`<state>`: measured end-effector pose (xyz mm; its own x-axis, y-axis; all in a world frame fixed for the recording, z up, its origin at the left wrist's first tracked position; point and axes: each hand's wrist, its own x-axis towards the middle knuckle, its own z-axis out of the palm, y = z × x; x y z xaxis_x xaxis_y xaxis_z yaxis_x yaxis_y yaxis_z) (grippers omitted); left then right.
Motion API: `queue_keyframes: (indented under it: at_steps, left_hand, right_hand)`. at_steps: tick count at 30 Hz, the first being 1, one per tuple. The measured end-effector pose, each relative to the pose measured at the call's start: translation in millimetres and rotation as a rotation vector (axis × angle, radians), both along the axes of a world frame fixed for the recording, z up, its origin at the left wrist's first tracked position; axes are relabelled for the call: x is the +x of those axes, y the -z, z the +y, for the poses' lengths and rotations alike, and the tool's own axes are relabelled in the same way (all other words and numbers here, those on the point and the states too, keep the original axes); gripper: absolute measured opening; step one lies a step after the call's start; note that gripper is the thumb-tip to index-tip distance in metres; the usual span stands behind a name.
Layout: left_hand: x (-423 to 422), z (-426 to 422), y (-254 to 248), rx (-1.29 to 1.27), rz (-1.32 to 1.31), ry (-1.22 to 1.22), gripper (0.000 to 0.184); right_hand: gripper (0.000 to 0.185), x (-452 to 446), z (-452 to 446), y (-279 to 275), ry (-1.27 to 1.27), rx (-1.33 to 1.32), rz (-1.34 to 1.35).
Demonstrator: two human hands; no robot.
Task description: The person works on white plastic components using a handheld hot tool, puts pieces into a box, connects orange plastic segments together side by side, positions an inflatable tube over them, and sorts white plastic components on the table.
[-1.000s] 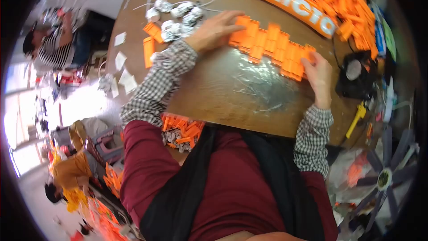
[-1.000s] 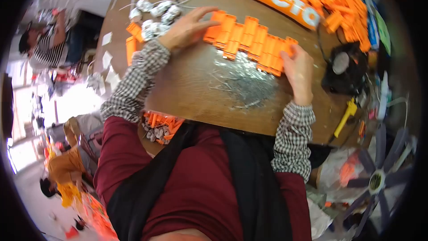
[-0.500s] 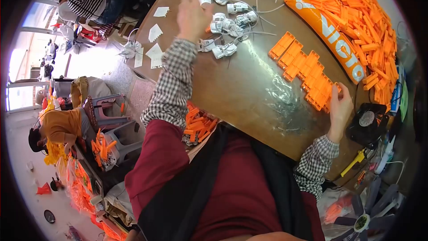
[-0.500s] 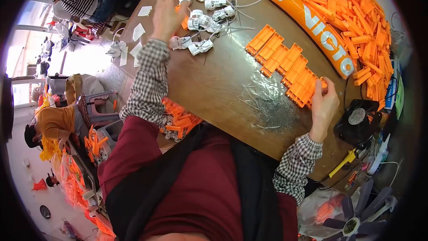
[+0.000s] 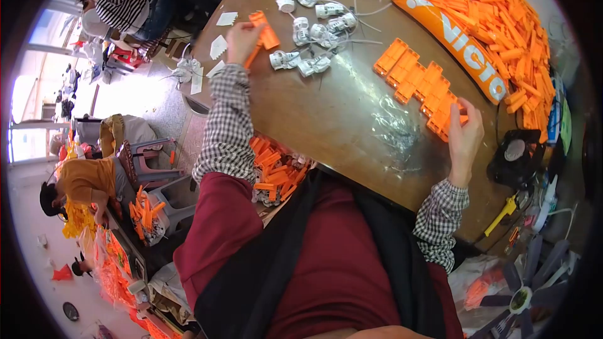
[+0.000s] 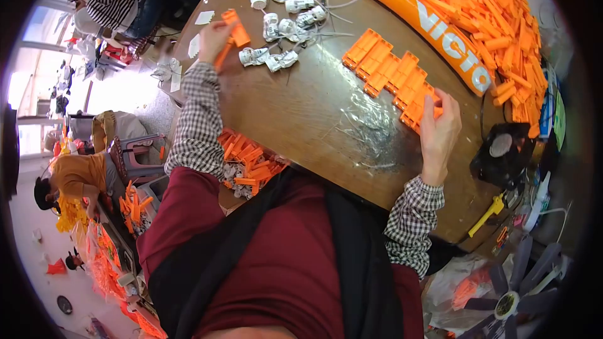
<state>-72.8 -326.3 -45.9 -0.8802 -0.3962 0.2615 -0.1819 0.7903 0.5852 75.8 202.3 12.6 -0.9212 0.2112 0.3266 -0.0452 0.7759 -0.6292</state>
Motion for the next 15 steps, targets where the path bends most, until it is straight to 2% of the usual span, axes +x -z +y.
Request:
queue_keyframes:
  at_steps: [2, 3, 4, 5, 6, 7, 9, 10, 12, 13, 14, 15]
  left_hand:
    - [3, -24, -12, 0.065, 0.062, 0.004, 0.035]
    - [28, 8, -55, 0.325, 0.129, 0.070, 0.033]
    - [45, 35, -87, 0.239, 0.157, 0.105, 0.024]
    - [42, 39, -88, 0.156, 0.262, 0.286, 0.020]
    - [58, 70, -111, 0.241, 0.104, 0.408, 0.015]
    - [70, 104, -118, 0.274, 0.045, 0.544, 0.009]
    - [96, 172, -119, 0.355, -0.137, 0.865, 0.012]
    - [102, 199, -113, 0.064, -0.067, 1.036, 0.019]
    - [117, 256, -112, 0.074, -0.174, 1.335, 0.020]
    - [121, 275, -102, 0.142, -0.109, 1.454, 0.020]
    - [119, 288, -86, 0.186, -0.006, 1.555, 0.020]
    - [120, 295, -80, 0.137, -0.036, 1.567, 0.023]
  right_hand:
    - [0.025, 1, 3, 2, 0.052, 0.005, 0.052]
    - [0.022, 4, -3, -5, 0.020, -0.024, 0.134]
    - [0.021, 5, -2, 1, -0.033, -0.105, 0.172]
    - [0.021, 11, -16, -11, -0.072, -0.220, 0.134]
    - [0.028, 18, -30, -17, -0.109, -0.458, -0.003]
    - [0.040, 24, -43, -22, -0.208, -0.490, 0.017]
    - [0.048, 36, -69, -41, -0.404, -0.562, 0.175]
    - [0.048, 41, -71, -43, -0.375, -0.552, 0.181]
    - [0.044, 47, -71, -41, -0.532, -0.207, 0.345]
    - [0.044, 51, -62, -37, -0.525, -0.206, 0.345]
    - [0.040, 56, -46, -32, -0.545, -0.226, 0.209]
    - [0.036, 61, -30, -29, -0.568, -0.243, 0.075]
